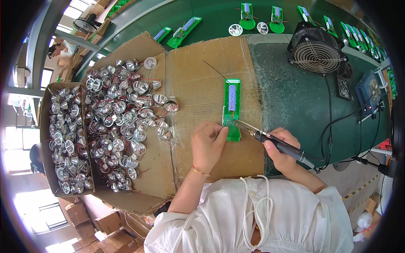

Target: Soldering wires and electronic components into plastic housings on an assembly line.

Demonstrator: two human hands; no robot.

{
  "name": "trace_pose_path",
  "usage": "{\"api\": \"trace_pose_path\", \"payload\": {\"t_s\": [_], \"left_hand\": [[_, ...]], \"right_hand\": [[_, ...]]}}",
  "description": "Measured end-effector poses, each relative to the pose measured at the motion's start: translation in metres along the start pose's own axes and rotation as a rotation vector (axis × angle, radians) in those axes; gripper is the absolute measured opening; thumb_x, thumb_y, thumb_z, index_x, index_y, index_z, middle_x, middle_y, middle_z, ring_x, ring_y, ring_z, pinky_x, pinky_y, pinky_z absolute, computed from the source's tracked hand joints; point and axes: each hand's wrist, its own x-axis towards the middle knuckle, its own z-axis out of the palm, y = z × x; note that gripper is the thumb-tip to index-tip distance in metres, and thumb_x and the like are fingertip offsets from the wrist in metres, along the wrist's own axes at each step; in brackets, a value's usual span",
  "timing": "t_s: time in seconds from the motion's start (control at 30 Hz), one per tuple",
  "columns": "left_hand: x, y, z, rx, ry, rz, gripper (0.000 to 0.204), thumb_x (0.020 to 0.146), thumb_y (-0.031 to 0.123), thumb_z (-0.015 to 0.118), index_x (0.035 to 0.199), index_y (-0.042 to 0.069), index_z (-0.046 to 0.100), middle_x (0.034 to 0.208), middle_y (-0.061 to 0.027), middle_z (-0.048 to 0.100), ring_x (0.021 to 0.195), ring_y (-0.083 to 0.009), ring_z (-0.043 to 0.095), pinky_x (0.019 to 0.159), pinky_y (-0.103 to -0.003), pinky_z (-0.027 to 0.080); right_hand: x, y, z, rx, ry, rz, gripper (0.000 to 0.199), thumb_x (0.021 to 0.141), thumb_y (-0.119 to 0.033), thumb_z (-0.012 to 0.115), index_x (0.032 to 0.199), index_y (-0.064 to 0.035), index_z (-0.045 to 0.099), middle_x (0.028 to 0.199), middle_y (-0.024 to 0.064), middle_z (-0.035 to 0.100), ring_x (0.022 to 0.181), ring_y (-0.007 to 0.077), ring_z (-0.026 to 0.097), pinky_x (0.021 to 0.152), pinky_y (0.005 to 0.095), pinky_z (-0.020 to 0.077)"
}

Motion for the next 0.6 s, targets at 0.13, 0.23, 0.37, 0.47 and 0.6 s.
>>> {"api": "trace_pose_path", "payload": {"t_s": [0.13, 0.23, 0.37, 0.47, 0.6], "left_hand": [[0.0025, -0.0010, 0.0001, 0.029, -0.013, 0.005, 0.009, 0.071, 0.011, 0.068, 0.071, 0.003, 0.064, 0.076, -0.0083, 0.060, 0.069, -0.0214, 0.054, 0.061, -0.032, 0.042], [0.0042, 0.0016, -0.0004, 0.056, -0.022, -0.068, 0.006, 0.069, 0.009, 0.069, 0.071, 0.004, 0.066, 0.081, -0.0079, 0.063, 0.078, -0.0211, 0.059, 0.074, -0.030, 0.046], [0.0039, -0.0005, 0.0014, 0.067, -0.015, -0.065, 0.007, 0.068, 0.008, 0.069, 0.070, 0.002, 0.065, 0.080, -0.0080, 0.063, 0.078, -0.0213, 0.059, 0.073, -0.030, 0.046], [0.0031, -0.0045, 0.0056, -0.001, 0.050, 0.013, 0.010, 0.069, 0.009, 0.069, 0.070, 0.001, 0.064, 0.075, -0.0079, 0.060, 0.067, -0.0206, 0.052, 0.060, -0.032, 0.042], [0.0038, -0.0017, 0.0058, -0.004, 0.044, -0.019, 0.008, 0.069, 0.008, 0.069, 0.071, 0.002, 0.064, 0.075, -0.0074, 0.059, 0.066, -0.0195, 0.052, 0.059, -0.031, 0.042]], "right_hand": [[0.0029, 0.0023, -0.0002, 0.021, 0.026, 0.009, 0.013, 0.077, -0.007, 0.064, 0.082, 0.0025, 0.056, 0.072, 0.0092, 0.058, 0.057, 0.0115, 0.053, 0.051, 0.0243, 0.0421], [0.0012, 0.0044, -0.0011, 0.014, 0.003, -0.037, 0.013, 0.077, -0.007, 0.064, 0.083, 0.0026, 0.056, 0.074, 0.0095, 0.058, 0.057, 0.0116, 0.053, 0.051, 0.0243, 0.0422], [0.0010, 0.0046, 0.0002, 0.029, 0.005, -0.008, 0.014, 0.077, -0.007, 0.064, 0.083, 0.0024, 0.056, 0.074, 0.0096, 0.058, 0.058, 0.0124, 0.054, 0.052, 0.0248, 0.0427], [0.0005, 0.0052, 0.0017, 0.018, 0.001, -0.013, 0.013, 0.077, -0.007, 0.064, 0.082, 0.0023, 0.056, 0.074, 0.0097, 0.058, 0.059, 0.0128, 0.054, 0.052, 0.0249, 0.0428], [0.0004, 0.0046, 0.0027, 0.015, -0.006, -0.003, 0.013, 0.074, -0.005, 0.065, 0.081, 0.0021, 0.056, 0.072, 0.0105, 0.059, 0.058, 0.0148, 0.055, 0.052, 0.0256, 0.0433]]}}
